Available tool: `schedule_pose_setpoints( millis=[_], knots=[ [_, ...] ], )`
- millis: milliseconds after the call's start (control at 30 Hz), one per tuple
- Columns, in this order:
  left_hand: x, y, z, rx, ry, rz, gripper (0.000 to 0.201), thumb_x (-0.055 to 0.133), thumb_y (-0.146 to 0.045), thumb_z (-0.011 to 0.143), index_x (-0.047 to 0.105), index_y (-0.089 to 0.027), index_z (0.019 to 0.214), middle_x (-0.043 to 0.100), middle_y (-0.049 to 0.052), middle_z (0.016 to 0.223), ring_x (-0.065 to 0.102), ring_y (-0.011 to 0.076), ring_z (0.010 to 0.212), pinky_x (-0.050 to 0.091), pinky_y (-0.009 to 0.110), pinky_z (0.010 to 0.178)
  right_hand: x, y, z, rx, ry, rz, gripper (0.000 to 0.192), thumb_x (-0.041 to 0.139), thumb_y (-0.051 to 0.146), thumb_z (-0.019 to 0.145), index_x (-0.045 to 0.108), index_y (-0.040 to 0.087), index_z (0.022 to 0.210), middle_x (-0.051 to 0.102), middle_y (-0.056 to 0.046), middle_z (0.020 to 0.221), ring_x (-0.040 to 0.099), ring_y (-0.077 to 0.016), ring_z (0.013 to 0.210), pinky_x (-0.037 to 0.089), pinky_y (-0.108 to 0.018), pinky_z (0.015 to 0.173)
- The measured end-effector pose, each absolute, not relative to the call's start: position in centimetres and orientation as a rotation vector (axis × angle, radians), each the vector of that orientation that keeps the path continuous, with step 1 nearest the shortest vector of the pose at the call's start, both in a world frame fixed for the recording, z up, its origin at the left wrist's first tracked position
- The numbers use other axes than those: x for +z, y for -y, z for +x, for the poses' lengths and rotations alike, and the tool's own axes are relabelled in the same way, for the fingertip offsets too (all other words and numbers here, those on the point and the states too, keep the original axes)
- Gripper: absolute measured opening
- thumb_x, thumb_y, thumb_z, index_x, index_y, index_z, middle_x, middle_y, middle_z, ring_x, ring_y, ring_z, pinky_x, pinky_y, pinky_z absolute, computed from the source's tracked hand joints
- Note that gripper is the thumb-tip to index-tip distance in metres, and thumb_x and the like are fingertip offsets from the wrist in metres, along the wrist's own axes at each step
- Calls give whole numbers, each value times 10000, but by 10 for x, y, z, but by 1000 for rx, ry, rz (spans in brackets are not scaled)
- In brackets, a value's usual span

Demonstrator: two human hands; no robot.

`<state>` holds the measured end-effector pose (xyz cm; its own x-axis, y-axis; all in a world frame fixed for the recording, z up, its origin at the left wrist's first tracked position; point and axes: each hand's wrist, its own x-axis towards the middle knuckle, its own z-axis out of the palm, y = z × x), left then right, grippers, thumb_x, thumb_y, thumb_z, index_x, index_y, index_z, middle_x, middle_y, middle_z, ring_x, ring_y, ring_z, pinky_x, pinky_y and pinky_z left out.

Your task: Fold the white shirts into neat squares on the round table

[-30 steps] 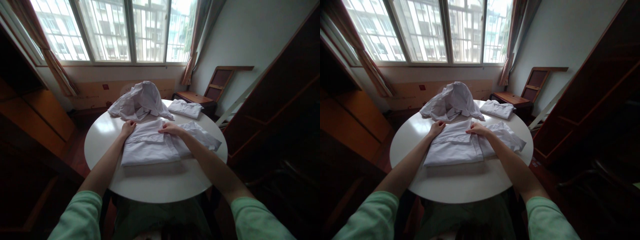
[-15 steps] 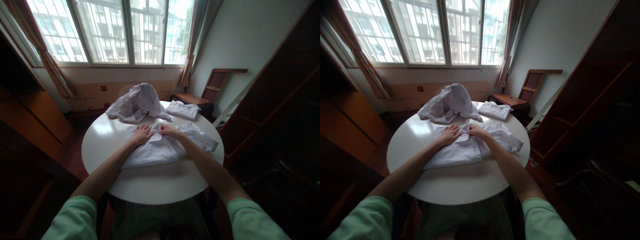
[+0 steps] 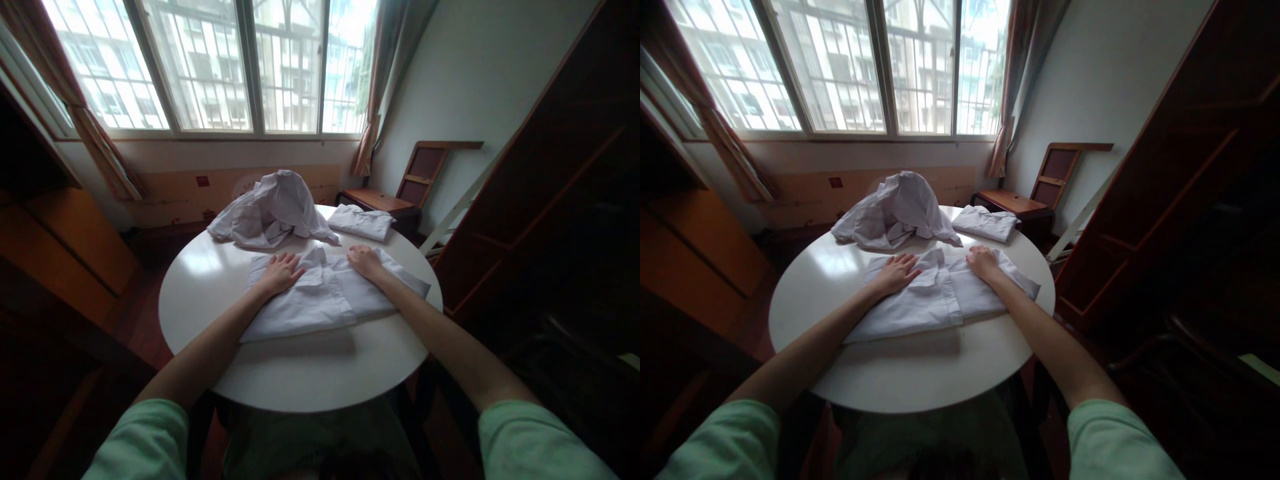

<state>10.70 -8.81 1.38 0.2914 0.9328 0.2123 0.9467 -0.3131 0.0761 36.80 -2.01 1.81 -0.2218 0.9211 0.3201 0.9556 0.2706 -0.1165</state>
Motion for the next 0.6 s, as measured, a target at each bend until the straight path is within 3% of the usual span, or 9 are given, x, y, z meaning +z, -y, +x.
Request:
schedule_pose_setpoints(
  millis=[167,300,433,600],
  knots=[
    [24,89,117,-459,1619,-2537,465,364,-363,905,405,-172,1327,429,118,1391,346,273,1294,269,440,1048,27,46,404,-484,2079,-1816,401,494,325,823,541,85,1142,569,-192,1171,471,-306,1095,293,-407,946],
    [41,96,154,-555,1138,-2819,396,371,-343,912,474,-175,1255,523,97,1300,462,207,1195,334,349,1004,32,52,434,-260,1863,-2159,630,502,527,798,490,25,1179,561,-244,1162,520,-331,1065,382,-393,853],
    [48,97,194,-437,803,-2960,325,458,-433,867,630,-159,906,652,91,972,593,183,873,424,292,801,32,53,447,-33,1794,-2290,618,408,598,823,546,78,1127,630,-207,1058,592,-311,984,431,-366,761],
    [42,88,206,-422,736,-3017,419,437,-419,877,575,-158,579,594,41,598,541,127,615,370,239,613,34,60,445,27,1821,-2298,583,326,585,860,642,118,1011,666,-196,995,622,-301,950,444,-359,742]
  ],
)
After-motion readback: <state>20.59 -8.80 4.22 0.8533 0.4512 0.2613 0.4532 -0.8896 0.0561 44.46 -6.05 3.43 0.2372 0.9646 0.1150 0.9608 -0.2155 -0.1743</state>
